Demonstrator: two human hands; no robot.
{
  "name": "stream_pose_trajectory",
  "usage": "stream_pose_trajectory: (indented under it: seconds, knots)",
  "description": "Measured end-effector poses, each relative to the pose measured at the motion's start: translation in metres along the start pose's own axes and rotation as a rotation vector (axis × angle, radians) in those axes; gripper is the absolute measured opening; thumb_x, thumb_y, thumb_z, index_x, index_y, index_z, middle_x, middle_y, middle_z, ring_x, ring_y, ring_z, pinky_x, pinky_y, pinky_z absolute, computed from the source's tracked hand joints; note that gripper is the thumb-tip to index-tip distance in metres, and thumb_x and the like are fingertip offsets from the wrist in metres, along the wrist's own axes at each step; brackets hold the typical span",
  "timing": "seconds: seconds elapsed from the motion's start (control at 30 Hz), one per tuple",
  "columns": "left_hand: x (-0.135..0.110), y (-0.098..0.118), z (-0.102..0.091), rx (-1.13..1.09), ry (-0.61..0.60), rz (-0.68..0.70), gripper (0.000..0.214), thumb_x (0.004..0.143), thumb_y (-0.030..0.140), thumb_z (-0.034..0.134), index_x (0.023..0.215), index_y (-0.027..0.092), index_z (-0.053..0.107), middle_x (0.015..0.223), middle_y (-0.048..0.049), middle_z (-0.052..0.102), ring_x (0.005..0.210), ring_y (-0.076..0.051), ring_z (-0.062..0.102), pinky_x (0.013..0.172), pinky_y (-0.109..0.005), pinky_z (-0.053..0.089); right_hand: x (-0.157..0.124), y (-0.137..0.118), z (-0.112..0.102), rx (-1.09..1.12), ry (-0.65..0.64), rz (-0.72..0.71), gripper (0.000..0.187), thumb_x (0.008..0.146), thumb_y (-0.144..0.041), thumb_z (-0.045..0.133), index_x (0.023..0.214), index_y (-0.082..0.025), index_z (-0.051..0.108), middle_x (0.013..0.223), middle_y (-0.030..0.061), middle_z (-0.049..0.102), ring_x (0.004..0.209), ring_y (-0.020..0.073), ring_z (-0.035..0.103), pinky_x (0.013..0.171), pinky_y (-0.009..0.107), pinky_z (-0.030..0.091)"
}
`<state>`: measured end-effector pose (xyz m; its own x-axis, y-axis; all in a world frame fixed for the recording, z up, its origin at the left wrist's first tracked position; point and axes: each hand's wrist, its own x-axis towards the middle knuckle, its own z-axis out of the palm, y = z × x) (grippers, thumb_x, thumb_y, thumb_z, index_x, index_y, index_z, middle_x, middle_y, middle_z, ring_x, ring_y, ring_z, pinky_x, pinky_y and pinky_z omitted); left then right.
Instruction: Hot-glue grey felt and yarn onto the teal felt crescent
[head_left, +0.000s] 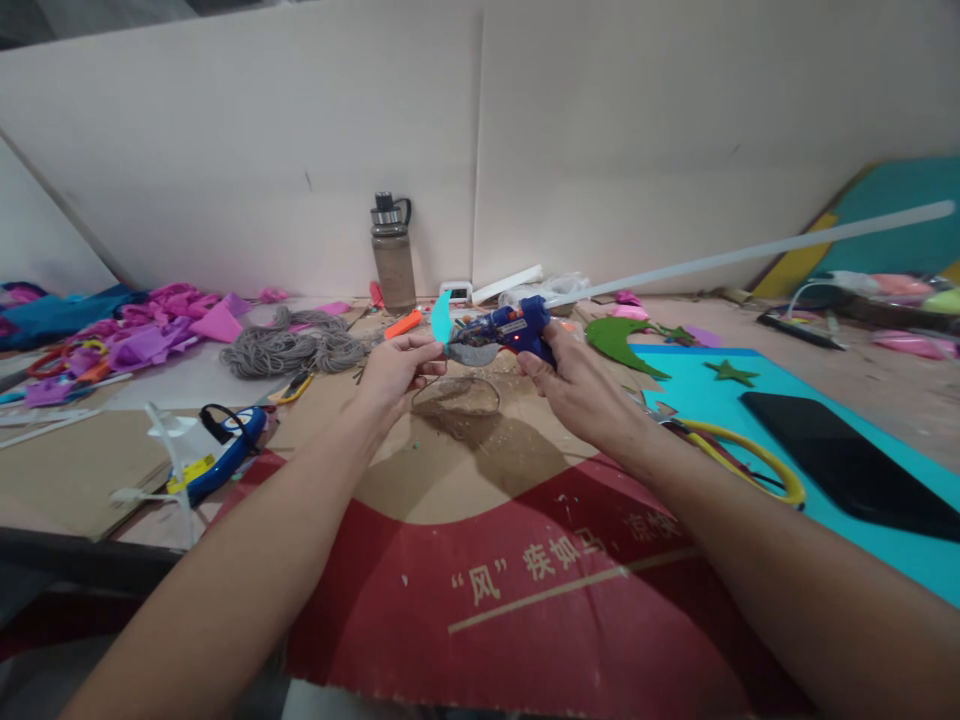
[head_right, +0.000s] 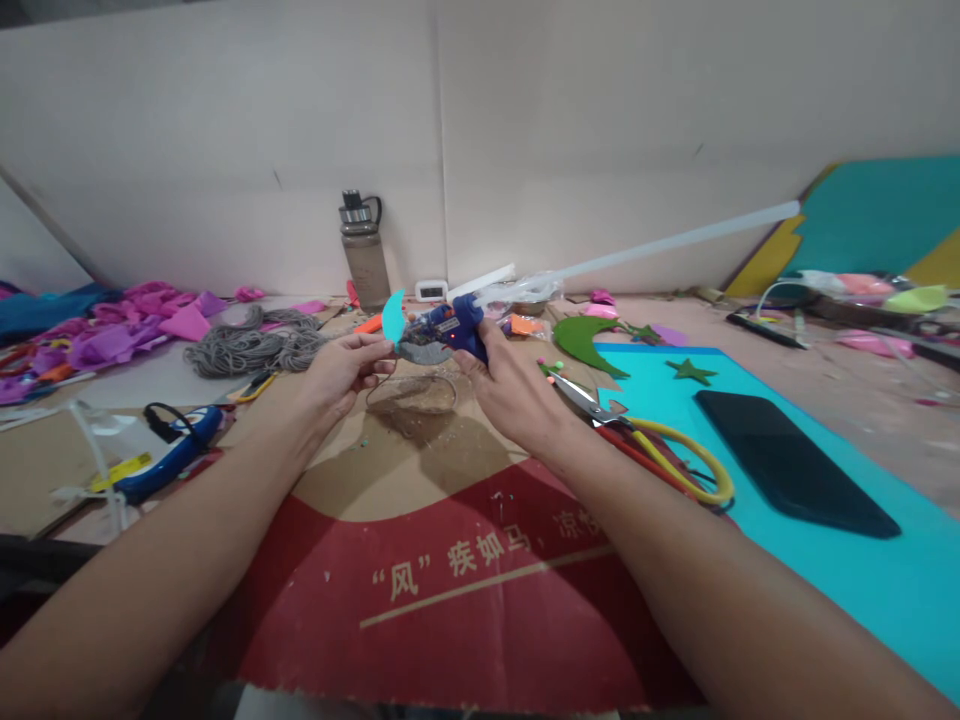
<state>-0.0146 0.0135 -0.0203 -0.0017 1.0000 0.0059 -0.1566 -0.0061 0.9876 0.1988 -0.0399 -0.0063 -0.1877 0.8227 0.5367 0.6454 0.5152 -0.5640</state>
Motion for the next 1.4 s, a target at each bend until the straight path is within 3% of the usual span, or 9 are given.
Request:
stream_pose_trajectory:
  seconds: [0.33, 1.4]
  knots:
    - [-0.0025, 0.0027, 0.0025, 0.0, 0.008, 0.002, 0.016, 0.065, 0.016, 0.075, 0.071, 0.013, 0.06, 0.061, -0.0021, 0.064, 0.049, -0.008, 0.06, 0.038, -0.014, 0.028, 0.0009, -0.0006, 0.0002, 0.047, 0.006, -0.018, 0.044, 0.091, -0.035, 0.044, 0.131, -0.018, 0.05, 0.127, 0.0146, 0.061, 0.112, 0.0294, 0.059, 0.095, 0.049, 0.046]
    - [-0.0017, -0.002, 0.001, 0.031, -0.001, 0.036, 0.025, 0.059, 0.024, 0.081, 0.071, 0.015, 0.061, 0.06, -0.0014, 0.064, 0.051, -0.009, 0.062, 0.04, -0.015, 0.028, -0.0003, 0.0034, -0.0001, -0.062, 0.057, 0.065, 0.032, 0.09, -0.038, 0.044, 0.112, -0.019, 0.056, 0.108, 0.0147, 0.066, 0.094, 0.0314, 0.063, 0.08, 0.048, 0.05]
